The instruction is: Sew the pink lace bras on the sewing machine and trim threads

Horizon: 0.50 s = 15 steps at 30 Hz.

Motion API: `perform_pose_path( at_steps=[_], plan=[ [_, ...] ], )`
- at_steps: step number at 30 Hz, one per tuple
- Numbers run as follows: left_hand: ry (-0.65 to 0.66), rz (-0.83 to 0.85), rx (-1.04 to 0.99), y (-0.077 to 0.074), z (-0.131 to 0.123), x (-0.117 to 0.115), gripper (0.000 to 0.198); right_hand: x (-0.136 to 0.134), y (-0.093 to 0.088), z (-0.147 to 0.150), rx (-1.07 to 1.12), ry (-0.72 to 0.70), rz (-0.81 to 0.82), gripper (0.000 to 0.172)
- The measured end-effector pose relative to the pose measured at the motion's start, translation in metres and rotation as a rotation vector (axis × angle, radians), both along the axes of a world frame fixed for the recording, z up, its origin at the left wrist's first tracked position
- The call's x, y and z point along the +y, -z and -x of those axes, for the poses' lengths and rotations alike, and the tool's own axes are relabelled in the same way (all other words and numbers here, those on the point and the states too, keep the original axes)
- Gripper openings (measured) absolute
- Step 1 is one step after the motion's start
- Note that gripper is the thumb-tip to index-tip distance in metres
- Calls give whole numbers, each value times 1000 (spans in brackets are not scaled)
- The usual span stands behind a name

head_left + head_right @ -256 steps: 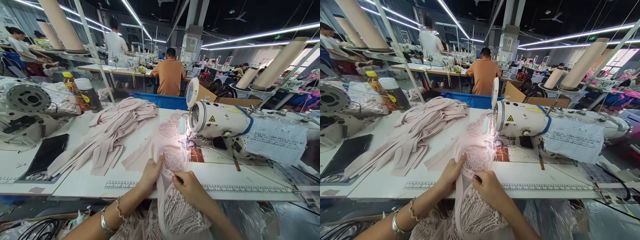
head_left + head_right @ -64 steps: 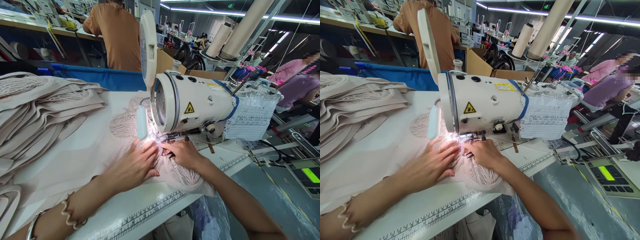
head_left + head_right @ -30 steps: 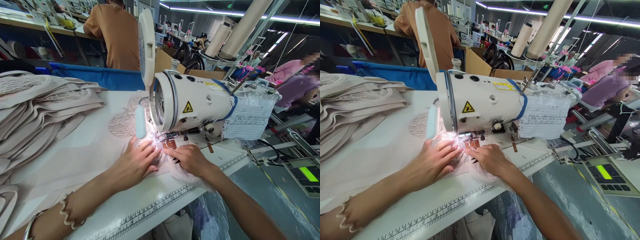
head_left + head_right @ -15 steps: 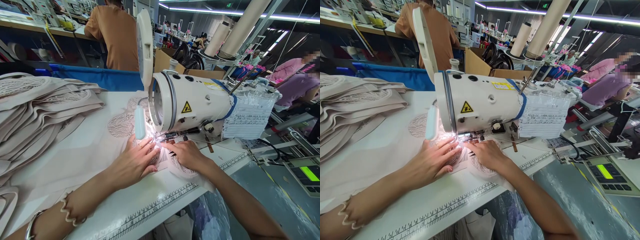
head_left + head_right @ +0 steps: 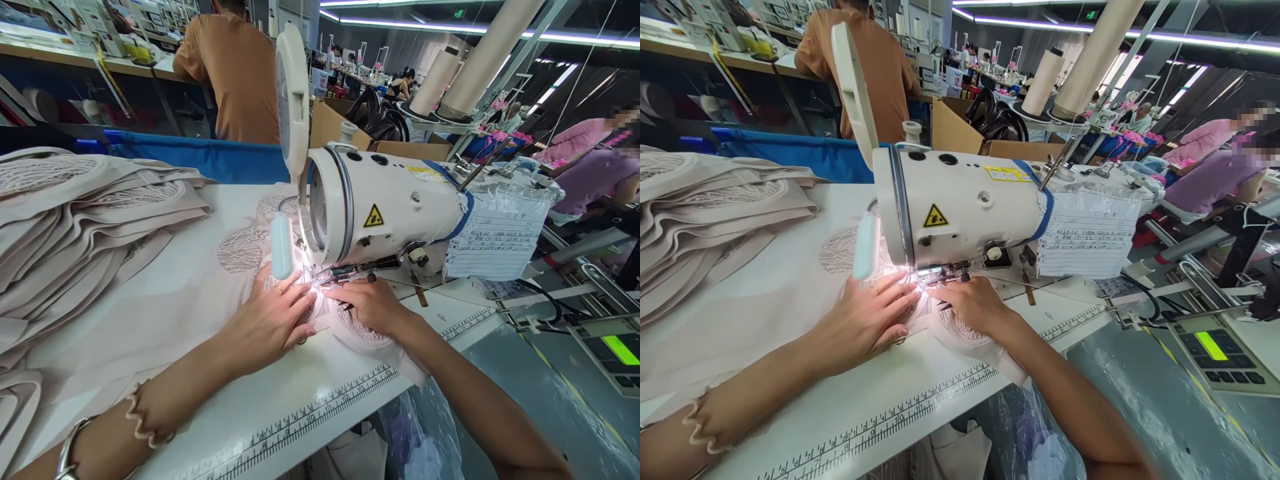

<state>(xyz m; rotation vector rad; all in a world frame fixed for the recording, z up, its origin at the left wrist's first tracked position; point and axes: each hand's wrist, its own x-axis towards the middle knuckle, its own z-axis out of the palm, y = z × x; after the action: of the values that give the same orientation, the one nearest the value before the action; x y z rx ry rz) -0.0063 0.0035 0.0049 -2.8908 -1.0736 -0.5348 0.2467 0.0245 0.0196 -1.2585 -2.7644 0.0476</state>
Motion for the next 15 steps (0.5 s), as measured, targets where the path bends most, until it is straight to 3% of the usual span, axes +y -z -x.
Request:
perform_pose_path(
  at_steps=[9,11,13,15],
  plan=[
    [-98,1,-58,8,-5,-2,31,4,-4,3,-60,105,80,43],
    [-229,38,-153,5,4,10,29,3,-5,-1,-58,184,5,37],
    [-444,73,-323,-2,20,33,30,0,-6,-6,-31,305,-96,41],
    [-518,59,-397,-9,40,62,38,-9,-7,-9,3,388,-167,33]
  ],
)
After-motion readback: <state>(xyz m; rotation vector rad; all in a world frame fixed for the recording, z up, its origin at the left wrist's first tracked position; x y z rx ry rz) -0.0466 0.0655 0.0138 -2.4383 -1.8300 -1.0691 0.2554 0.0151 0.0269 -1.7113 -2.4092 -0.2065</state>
